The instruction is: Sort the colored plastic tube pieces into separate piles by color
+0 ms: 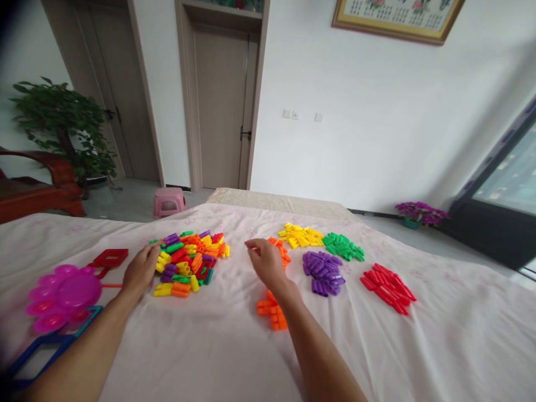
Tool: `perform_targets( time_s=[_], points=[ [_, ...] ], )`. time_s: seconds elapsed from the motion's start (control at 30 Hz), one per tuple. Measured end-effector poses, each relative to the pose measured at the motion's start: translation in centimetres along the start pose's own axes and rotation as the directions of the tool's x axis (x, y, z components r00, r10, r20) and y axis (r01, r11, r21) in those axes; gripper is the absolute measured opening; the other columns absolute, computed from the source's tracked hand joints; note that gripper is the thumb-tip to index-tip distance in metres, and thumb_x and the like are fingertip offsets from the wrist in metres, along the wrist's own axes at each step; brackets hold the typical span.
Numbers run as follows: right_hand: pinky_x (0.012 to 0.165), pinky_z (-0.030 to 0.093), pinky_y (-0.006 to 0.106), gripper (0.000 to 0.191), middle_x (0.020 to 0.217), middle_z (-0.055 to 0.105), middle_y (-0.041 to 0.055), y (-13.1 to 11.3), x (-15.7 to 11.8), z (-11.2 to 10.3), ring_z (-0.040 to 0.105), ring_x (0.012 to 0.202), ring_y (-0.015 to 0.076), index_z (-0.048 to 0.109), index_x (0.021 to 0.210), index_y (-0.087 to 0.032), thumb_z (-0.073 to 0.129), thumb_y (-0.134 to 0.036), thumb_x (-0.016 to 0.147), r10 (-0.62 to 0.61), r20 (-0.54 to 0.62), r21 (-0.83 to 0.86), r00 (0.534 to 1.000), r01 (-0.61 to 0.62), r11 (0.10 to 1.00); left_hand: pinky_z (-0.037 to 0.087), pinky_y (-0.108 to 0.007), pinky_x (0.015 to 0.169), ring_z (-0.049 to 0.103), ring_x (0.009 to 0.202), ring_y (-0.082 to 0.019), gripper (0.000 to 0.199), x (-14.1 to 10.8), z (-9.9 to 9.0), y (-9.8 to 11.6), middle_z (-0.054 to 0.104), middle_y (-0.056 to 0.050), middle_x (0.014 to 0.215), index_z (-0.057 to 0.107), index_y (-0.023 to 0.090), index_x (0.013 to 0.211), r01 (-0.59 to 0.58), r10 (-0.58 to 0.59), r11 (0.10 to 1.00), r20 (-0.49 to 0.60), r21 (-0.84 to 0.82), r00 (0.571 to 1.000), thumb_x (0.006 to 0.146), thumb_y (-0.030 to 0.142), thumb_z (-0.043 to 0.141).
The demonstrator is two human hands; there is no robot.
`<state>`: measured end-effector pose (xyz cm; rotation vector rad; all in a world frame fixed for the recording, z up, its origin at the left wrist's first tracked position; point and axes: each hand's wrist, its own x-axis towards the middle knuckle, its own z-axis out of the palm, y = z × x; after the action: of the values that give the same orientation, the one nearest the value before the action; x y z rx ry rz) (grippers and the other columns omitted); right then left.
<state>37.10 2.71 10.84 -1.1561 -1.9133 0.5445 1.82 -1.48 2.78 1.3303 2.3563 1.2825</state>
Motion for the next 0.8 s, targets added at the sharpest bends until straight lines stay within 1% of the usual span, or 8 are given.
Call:
perform_targets(
  time_s=[0.1, 0.17, 0.27, 0.37, 0.5, 0.6, 0.7, 0.8],
  points=[
    [0.078, 0.054, 0.029, 0.025, 0.098, 0.074, 0.0036, -3.3, -2.2, 3.4, 0.068, 0.08, 0.0161, 0.074, 0.101, -0.023, 0.057, -0.015, 0.085, -0.106, 0.17, 0.009, 0.98, 0.106, 0.994, 0.047, -0.038, 0.097, 0.06, 0.12, -0.028, 0.051, -0.1, -0.1, 0.1, 0.066, -0.009, 0.133, 0.066, 0.023, 0.127, 0.011, -0.011, 1.0, 0.001, -0.008, 1.0, 0.096, 0.047, 0.033],
    [0.08, 0.053, 0.029, 0.026, 0.102, 0.072, 0.0045, -4.6, -3.5, 5.4, 0.067, 0.087, 0.0174, 0.072, 0.107, -0.024, 0.058, -0.015, 0.087, -0.173, 0.241, -0.03, 0.955, 0.186, 0.982, 0.046, -0.038, 0.097, 0.06, 0.12, -0.028, 0.051, -0.1, -0.1, 0.2, 0.066, -0.008, 0.133, 0.065, 0.024, 0.127, 0.016, -0.016, 1.0, 0.003, -0.013, 1.0, 0.096, 0.048, 0.033],
    [0.09, 0.05, 0.032, 0.037, 0.117, 0.066, 0.0074, -5.3, -4.7, 7.7, 0.06, 0.107, 0.0215, 0.063, 0.126, -0.024, 0.059, -0.018, 0.09, -0.265, 0.294, -0.117, 0.919, 0.309, 0.944, 0.047, -0.037, 0.096, 0.06, 0.121, -0.028, 0.05, -0.1, 0.0, 0.2, 0.066, -0.008, 0.135, 0.065, 0.025, 0.128, 0.019, -0.019, 1.0, 0.002, -0.015, 1.0, 0.096, 0.048, 0.034],
    [0.093, 0.049, 0.034, 0.045, 0.125, 0.06, 0.0084, -5.4, -5.1, 9.3, 0.054, 0.112, 0.0236, 0.056, 0.136, -0.026, 0.06, -0.021, 0.091, -0.297, 0.36, -0.214, 0.884, 0.388, 0.896, 0.047, -0.036, 0.096, 0.06, 0.121, -0.027, 0.05, -0.1, 0.0, 0.3, 0.065, -0.008, 0.135, 0.065, 0.024, 0.128, 0.015, -0.015, 1.0, 0.002, 0.002, 1.0, 0.096, 0.046, 0.033],
    [0.089, 0.048, 0.035, 0.034, 0.115, 0.063, 0.0065, -5.0, -5.3, 10.4, 0.054, 0.106, 0.0243, 0.062, 0.124, -0.027, 0.062, -0.023, 0.091, -0.28, 0.389, -0.283, 0.877, 0.404, 0.87, 0.047, -0.037, 0.096, 0.059, 0.122, -0.028, 0.05, -0.3, -0.1, 0.6, 0.064, -0.01, 0.136, 0.065, 0.022, 0.129, 0.02, -0.02, 1.0, 0.002, 0.013, 1.0, 0.097, 0.043, 0.032],
    [0.086, 0.047, 0.032, 0.019, 0.105, 0.066, 0.0046, -4.6, -5.7, 10.7, 0.056, 0.1, 0.0226, 0.065, 0.109, -0.026, 0.061, -0.021, 0.091, -0.269, 0.389, -0.266, 0.881, 0.387, 0.883, 0.046, -0.039, 0.098, 0.059, 0.122, -0.029, 0.051, -0.3, -0.2, 0.6, 0.064, -0.011, 0.135, 0.064, 0.021, 0.129, 0.017, -0.017, 1.0, 0.009, 0.002, 1.0, 0.097, 0.044, 0.032],
    [0.079, 0.047, 0.027, 0.016, 0.102, 0.067, 0.0025, -4.3, -6.0, 10.5, 0.06, 0.093, 0.0182, 0.064, 0.102, -0.025, 0.058, -0.017, 0.091, -0.254, 0.391, -0.16, 0.884, 0.337, 0.928, 0.046, -0.039, 0.097, 0.059, 0.121, -0.029, 0.051, -0.2, -0.1, 0.5, 0.065, -0.011, 0.134, 0.064, 0.022, 0.13, 0.02, -0.02, 1.0, 0.012, 0.003, 1.0, 0.097, 0.045, 0.032],
    [0.075, 0.046, 0.024, 0.015, 0.099, 0.066, 0.0011, -4.2, -5.5, 9.7, 0.062, 0.088, 0.0151, 0.063, 0.102, -0.024, 0.058, -0.016, 0.09, -0.25, 0.306, 0.001, 0.919, 0.262, 0.965, 0.046, -0.039, 0.097, 0.058, 0.123, -0.029, 0.051, -0.2, 0.0, 0.2, 0.064, -0.01, 0.136, 0.064, 0.023, 0.13, 0.011, -0.012, 1.0, 0.013, 0.005, 1.0, 0.097, 0.046, 0.032]
  ],
)
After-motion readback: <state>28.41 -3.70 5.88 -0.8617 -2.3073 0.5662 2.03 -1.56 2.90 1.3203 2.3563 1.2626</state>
